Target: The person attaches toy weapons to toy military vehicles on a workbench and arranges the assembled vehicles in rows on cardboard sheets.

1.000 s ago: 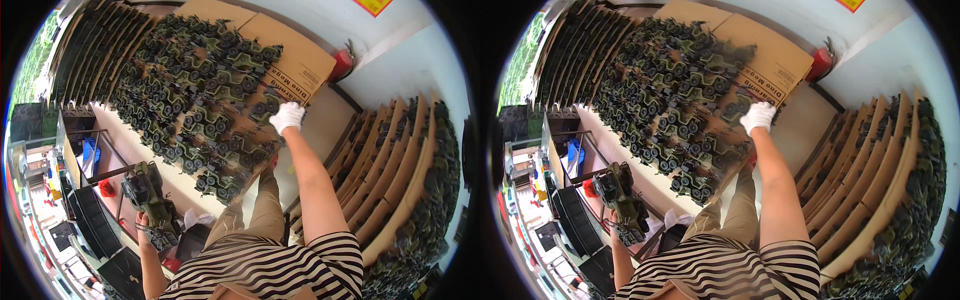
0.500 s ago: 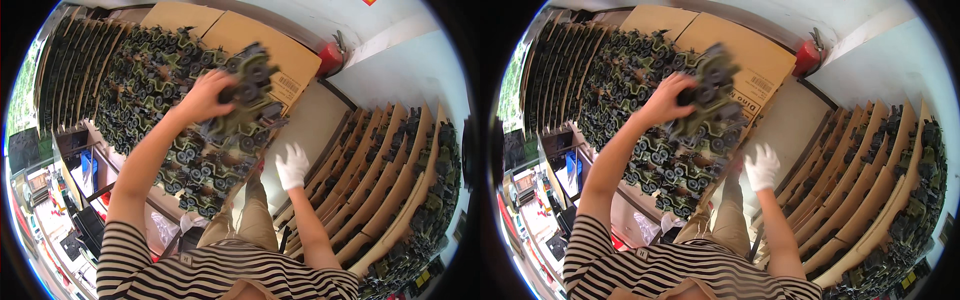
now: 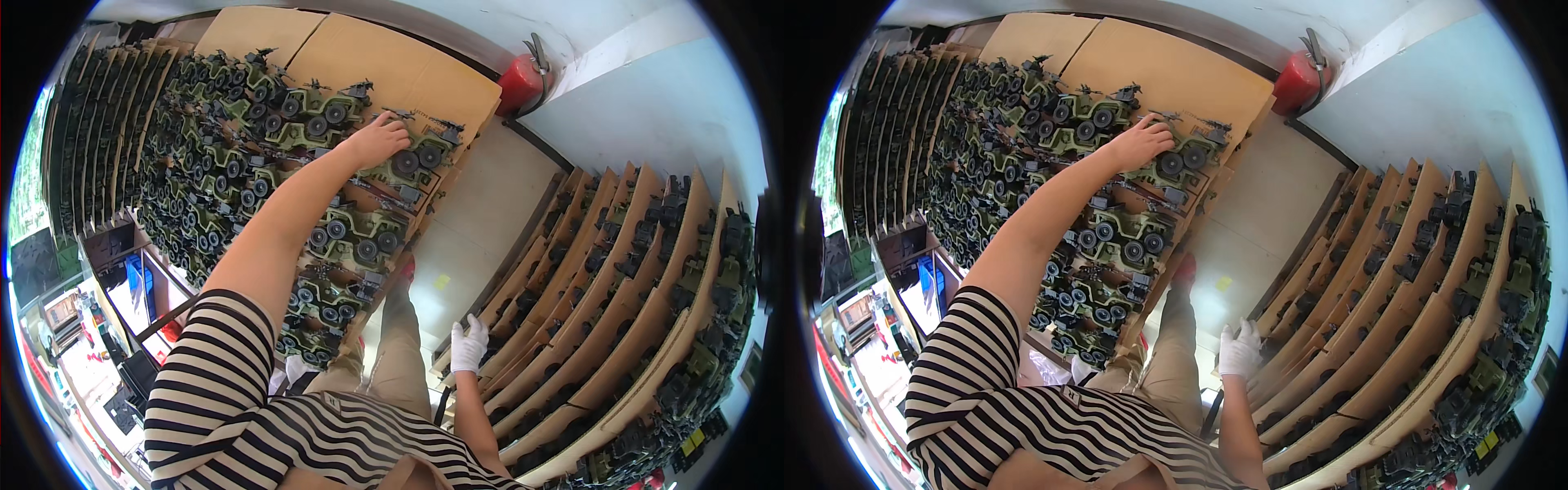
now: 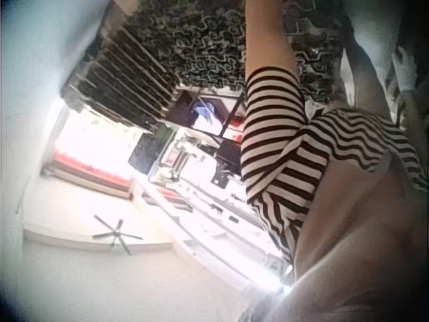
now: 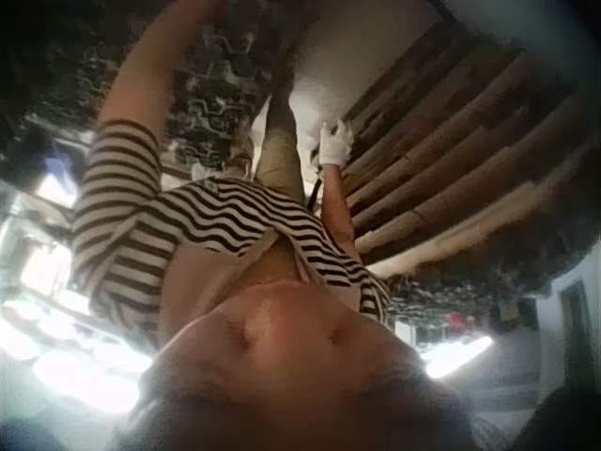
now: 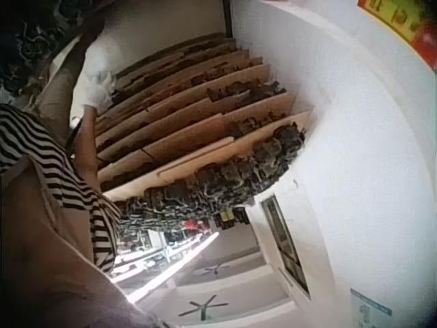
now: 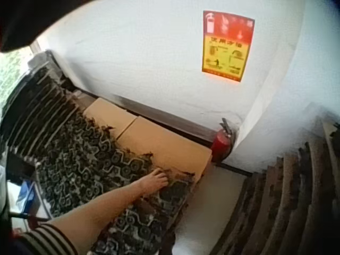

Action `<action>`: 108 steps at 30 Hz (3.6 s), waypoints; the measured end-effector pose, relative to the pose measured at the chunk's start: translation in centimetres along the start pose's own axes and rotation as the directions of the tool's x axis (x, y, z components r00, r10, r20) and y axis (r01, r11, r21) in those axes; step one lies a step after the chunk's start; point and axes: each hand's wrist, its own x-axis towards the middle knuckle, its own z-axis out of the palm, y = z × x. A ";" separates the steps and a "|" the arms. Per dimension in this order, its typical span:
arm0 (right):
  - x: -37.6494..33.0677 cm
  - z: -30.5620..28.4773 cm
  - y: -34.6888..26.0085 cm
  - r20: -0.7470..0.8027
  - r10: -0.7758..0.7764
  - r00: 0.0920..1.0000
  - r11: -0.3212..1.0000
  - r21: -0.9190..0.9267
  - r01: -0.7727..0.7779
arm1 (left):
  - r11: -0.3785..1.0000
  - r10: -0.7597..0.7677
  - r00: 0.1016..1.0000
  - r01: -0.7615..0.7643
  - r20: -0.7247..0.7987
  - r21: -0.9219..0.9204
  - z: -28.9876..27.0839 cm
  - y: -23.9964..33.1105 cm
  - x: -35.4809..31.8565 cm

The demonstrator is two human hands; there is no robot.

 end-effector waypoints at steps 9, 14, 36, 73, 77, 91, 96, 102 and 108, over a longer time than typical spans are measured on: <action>-0.6 0.7 1.7 0.210 0.041 0.977 0.995 0.085 -0.060 | 0.884 -0.415 0.901 0.367 -0.124 -0.289 -4.2 6.5 -5.9; -0.1 5.1 6.4 0.503 -0.083 0.860 0.968 0.245 -0.050 | 0.659 -0.653 0.699 0.334 -0.292 -0.674 -4.2 17.0 -19.4; -25.5 34.5 -31.1 0.978 -0.207 0.014 0.052 -0.003 0.999 | -0.750 -0.643 -0.305 0.434 0.702 -0.499 9.2 72.2 -60.1; -84.9 28.2 35.2 0.354 0.772 -0.527 -0.495 0.856 -0.149 | 0.163 0.755 -0.022 -0.962 0.656 -0.220 5.2 116.2 -16.7; -94.2 29.2 42.5 0.342 0.702 -0.624 -0.673 0.605 -0.425 | 0.353 0.772 0.099 -0.888 0.627 -0.294 3.7 115.3 -16.9; -89.4 25.5 49.1 -0.201 0.827 -0.525 -0.038 0.911 -0.410 | 0.465 0.825 -0.079 -0.468 0.560 -0.751 -0.3 129.9 -24.3; -82.9 27.2 50.8 -0.144 0.757 -0.638 -0.101 0.938 -0.332 | 0.554 0.532 -0.377 -0.521 0.758 -0.649 -1.9 140.7 -36.5; -88.6 27.5 48.6 0.010 0.635 -0.772 -0.391 0.866 -0.310 | 0.181 0.621 -0.514 -0.641 0.592 -0.746 3.5 144.4 -45.0; -105.5 32.8 51.5 0.460 -0.233 -0.856 -0.464 0.721 0.514 | -0.323 0.609 -0.684 -0.676 0.401 -0.662 1.6 143.3 -52.0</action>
